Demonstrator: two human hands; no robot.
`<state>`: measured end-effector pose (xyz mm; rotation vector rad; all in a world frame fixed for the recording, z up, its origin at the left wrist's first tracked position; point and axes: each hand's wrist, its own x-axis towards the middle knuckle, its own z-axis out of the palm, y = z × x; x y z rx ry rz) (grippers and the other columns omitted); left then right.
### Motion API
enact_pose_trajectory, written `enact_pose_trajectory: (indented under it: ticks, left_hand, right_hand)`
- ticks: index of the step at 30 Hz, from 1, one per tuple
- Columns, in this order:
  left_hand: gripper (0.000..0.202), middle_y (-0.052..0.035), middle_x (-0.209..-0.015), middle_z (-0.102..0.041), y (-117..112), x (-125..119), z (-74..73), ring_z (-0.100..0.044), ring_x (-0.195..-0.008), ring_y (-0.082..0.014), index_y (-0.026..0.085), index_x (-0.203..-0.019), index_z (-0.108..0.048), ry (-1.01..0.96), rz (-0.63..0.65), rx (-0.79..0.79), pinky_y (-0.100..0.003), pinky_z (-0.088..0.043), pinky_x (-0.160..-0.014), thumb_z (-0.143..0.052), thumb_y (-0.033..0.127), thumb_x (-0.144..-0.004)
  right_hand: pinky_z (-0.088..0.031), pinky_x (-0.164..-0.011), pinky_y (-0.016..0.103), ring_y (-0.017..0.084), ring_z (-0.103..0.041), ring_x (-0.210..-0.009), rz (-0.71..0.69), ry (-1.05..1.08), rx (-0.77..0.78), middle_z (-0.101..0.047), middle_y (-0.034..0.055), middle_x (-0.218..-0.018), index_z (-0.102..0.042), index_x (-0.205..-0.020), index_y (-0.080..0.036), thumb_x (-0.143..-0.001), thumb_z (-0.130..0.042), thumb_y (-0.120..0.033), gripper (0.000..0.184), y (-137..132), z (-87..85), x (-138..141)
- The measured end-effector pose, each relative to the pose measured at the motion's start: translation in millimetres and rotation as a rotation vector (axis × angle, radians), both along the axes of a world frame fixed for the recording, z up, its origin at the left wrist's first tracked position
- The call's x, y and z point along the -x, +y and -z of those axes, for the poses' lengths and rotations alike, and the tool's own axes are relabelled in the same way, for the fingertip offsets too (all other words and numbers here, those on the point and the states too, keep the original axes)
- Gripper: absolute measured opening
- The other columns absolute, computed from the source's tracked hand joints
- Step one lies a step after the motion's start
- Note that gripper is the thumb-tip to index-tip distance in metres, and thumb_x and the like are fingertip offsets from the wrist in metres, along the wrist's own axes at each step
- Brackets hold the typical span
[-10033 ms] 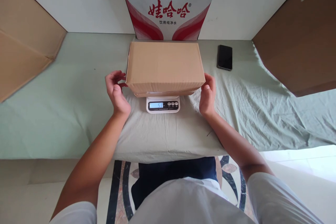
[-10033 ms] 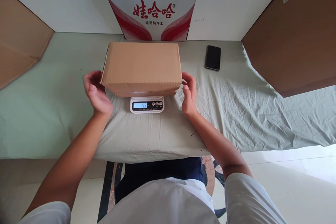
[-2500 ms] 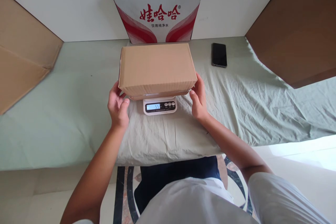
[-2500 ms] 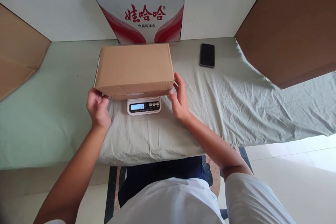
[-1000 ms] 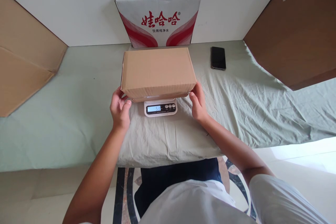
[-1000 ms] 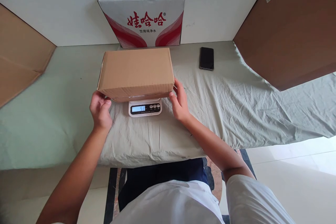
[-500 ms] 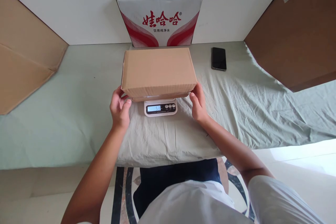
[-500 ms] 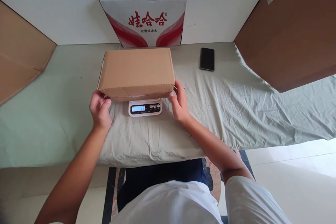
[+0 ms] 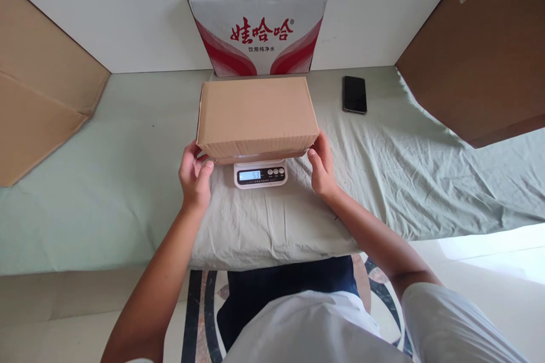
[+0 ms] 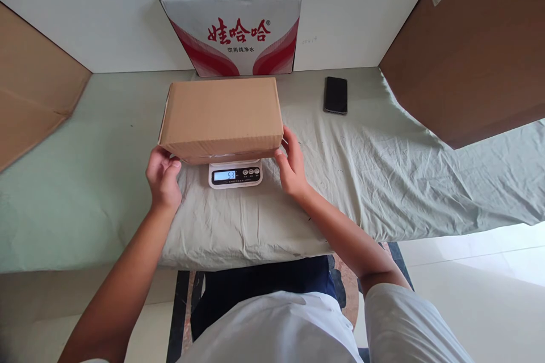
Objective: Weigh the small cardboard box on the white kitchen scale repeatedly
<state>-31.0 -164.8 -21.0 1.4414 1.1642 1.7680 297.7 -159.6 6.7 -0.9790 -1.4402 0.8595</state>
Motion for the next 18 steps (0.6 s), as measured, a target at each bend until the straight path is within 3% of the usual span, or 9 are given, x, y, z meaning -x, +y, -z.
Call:
enact_pose_trajectory:
  ticks: [18]
  left_hand:
    - [0.059, -0.0113, -0.131, -0.072, -0.1, -1.1, -1.7, -0.069, -0.124, -0.0322, 0.027, -0.133, -0.073, 0.043, -0.017, 0.025, -0.048, -0.060, -0.109, -0.085, 0.064, -0.089]
  right_hand:
    - [-0.053, -0.133, 0.072, 0.038, -0.063, -0.156, -0.008, 0.006, -0.018, -0.064, 0.0085, -0.171, -0.053, -0.160, -0.042, -0.104, -0.054, -0.078, 0.067, 0.6, 1.7, 0.8]
